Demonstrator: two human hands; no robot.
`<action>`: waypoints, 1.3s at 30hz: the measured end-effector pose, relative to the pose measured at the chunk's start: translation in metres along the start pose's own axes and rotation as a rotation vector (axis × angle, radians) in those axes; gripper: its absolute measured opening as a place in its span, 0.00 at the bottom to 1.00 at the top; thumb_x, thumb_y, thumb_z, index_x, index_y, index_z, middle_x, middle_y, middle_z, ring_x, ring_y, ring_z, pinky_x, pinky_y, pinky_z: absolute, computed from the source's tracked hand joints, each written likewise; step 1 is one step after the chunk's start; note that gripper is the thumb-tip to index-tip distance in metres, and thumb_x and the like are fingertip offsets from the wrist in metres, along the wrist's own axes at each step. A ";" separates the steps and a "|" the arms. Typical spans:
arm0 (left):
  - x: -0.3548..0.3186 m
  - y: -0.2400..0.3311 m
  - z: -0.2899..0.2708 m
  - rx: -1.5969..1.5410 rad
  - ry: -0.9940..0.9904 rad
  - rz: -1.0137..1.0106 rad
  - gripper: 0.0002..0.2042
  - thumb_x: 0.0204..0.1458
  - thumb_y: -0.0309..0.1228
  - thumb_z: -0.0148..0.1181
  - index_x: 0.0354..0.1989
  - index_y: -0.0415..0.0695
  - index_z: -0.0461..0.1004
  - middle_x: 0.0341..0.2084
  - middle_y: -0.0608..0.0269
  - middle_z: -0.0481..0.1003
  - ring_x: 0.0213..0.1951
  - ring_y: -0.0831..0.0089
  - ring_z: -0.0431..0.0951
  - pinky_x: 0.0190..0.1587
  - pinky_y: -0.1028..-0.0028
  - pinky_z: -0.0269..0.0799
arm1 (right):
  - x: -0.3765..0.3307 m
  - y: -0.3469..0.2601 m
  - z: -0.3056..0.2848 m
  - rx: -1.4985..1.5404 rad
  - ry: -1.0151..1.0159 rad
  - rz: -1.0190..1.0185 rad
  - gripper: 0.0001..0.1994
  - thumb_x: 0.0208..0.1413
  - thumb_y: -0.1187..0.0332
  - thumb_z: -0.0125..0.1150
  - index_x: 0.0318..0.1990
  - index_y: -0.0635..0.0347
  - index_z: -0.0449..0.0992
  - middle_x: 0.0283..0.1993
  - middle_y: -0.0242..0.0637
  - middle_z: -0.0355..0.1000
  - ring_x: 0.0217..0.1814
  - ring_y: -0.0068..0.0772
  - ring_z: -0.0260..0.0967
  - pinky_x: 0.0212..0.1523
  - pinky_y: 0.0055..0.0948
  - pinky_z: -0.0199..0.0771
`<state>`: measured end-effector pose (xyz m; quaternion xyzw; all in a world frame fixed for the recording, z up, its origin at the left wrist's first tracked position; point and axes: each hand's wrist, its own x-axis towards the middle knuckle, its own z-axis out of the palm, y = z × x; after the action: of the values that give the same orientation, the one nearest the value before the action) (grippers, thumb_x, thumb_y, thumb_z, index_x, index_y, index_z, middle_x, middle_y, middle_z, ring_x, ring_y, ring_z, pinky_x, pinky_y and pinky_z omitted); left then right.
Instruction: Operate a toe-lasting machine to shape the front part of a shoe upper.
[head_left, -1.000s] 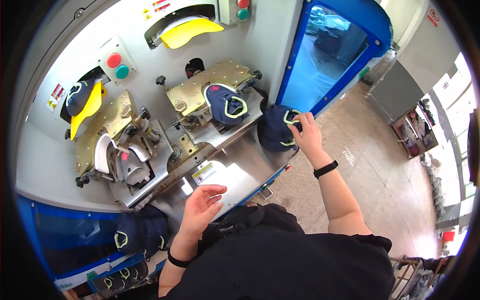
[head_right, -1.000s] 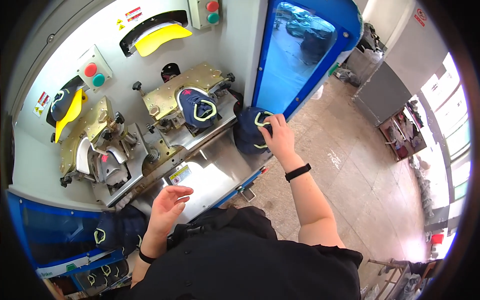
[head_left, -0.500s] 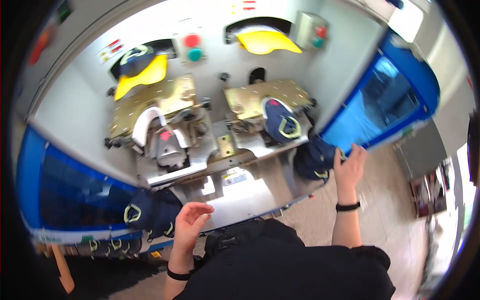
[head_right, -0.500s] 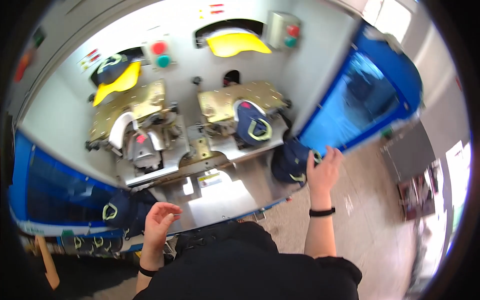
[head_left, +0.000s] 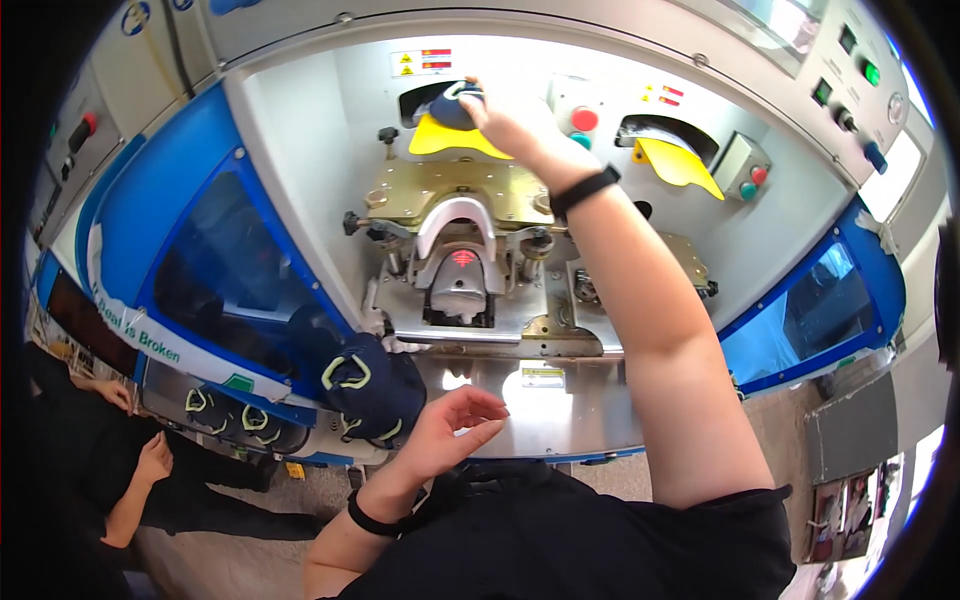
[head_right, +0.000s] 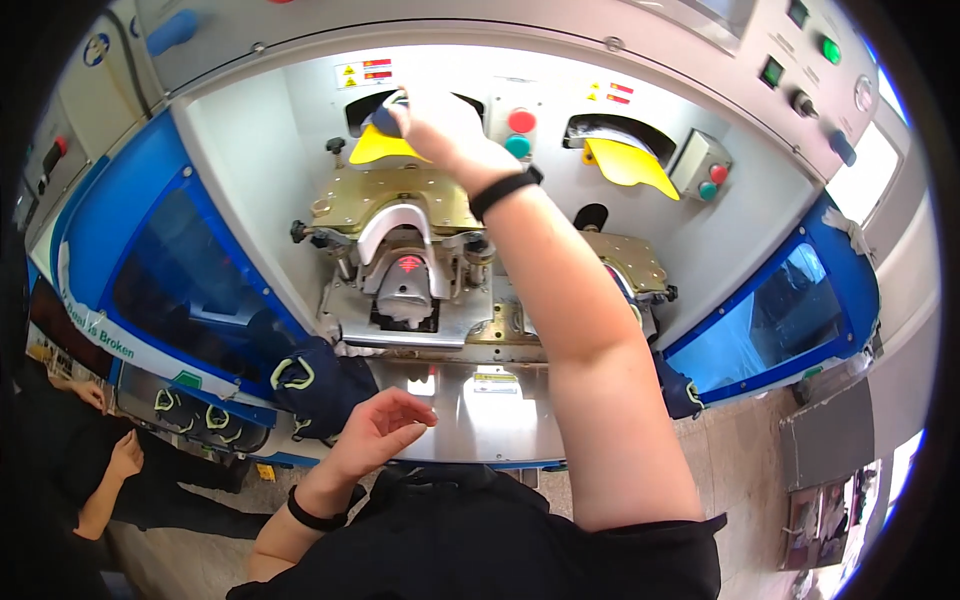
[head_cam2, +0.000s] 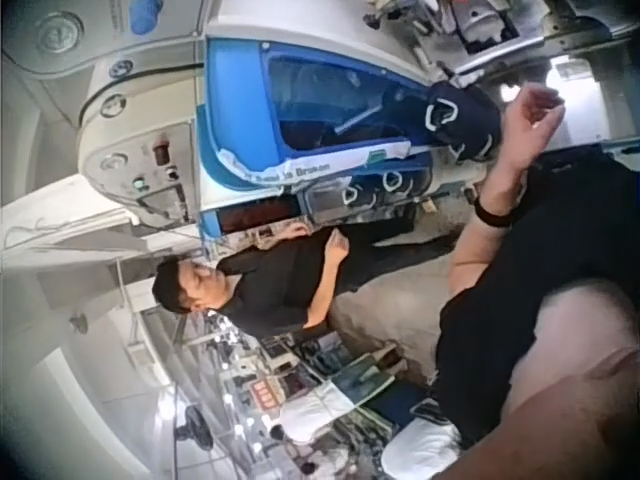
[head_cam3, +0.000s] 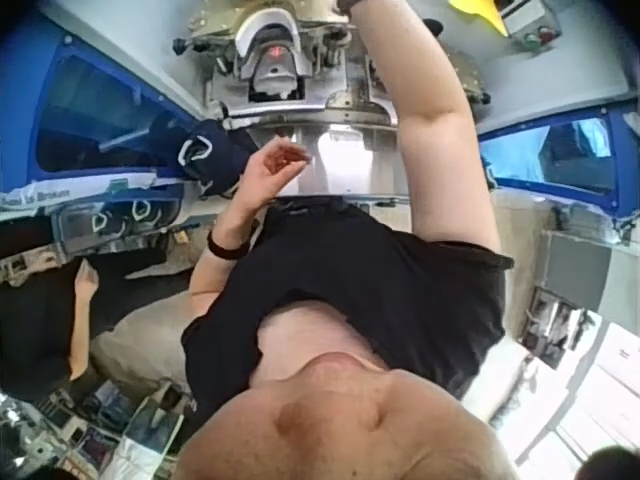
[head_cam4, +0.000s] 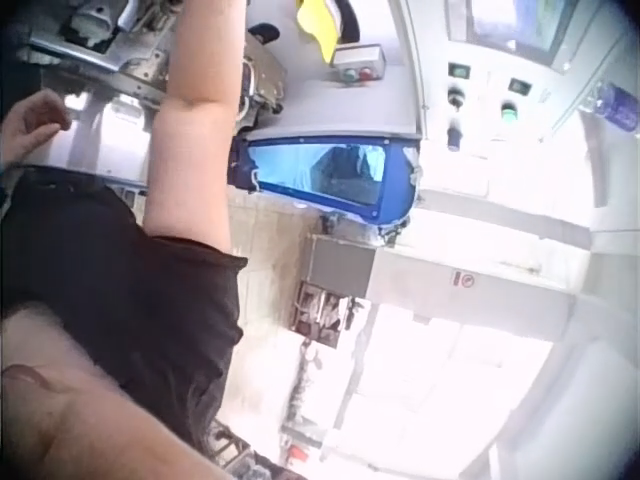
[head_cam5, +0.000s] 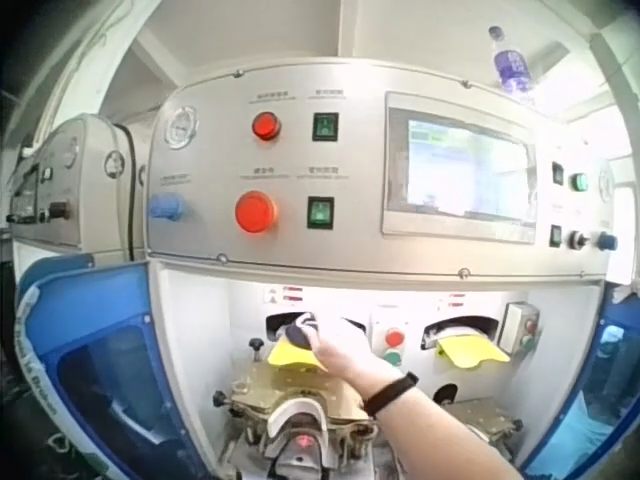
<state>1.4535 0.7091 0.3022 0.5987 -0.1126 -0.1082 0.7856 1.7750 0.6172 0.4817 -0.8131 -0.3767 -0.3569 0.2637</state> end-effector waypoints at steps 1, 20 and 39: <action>-0.002 -0.002 -0.004 -0.028 -0.010 0.010 0.12 0.57 0.26 0.61 0.47 0.39 0.71 0.43 0.62 0.76 0.48 0.75 0.75 0.52 0.74 0.71 | 0.015 0.009 0.008 0.016 -0.096 0.081 0.18 0.61 0.56 0.52 0.48 0.59 0.75 0.42 0.49 0.76 0.46 0.52 0.74 0.47 0.42 0.73; 0.037 -0.075 -0.076 -0.996 0.132 -0.070 0.16 0.67 0.43 0.42 0.54 0.47 0.68 0.46 0.66 0.74 0.50 0.73 0.73 0.58 0.64 0.66 | -0.253 -0.165 0.021 0.011 -0.218 0.198 0.09 0.51 0.65 0.65 0.37 0.54 0.74 0.31 0.35 0.68 0.30 0.43 0.71 0.28 0.36 0.71; 0.089 -0.056 -0.088 -0.827 0.457 -0.168 0.15 0.65 0.43 0.47 0.52 0.47 0.70 0.43 0.66 0.74 0.42 0.74 0.76 0.47 0.70 0.75 | -0.227 -0.128 0.066 -0.002 -0.208 0.243 0.19 0.54 0.61 0.64 0.53 0.54 0.74 0.58 0.47 0.67 0.64 0.55 0.60 0.61 0.45 0.65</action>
<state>1.5629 0.7486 0.2294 0.2516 0.1642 -0.0728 0.9510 1.5927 0.6410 0.2858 -0.8854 -0.3006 -0.2367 0.2639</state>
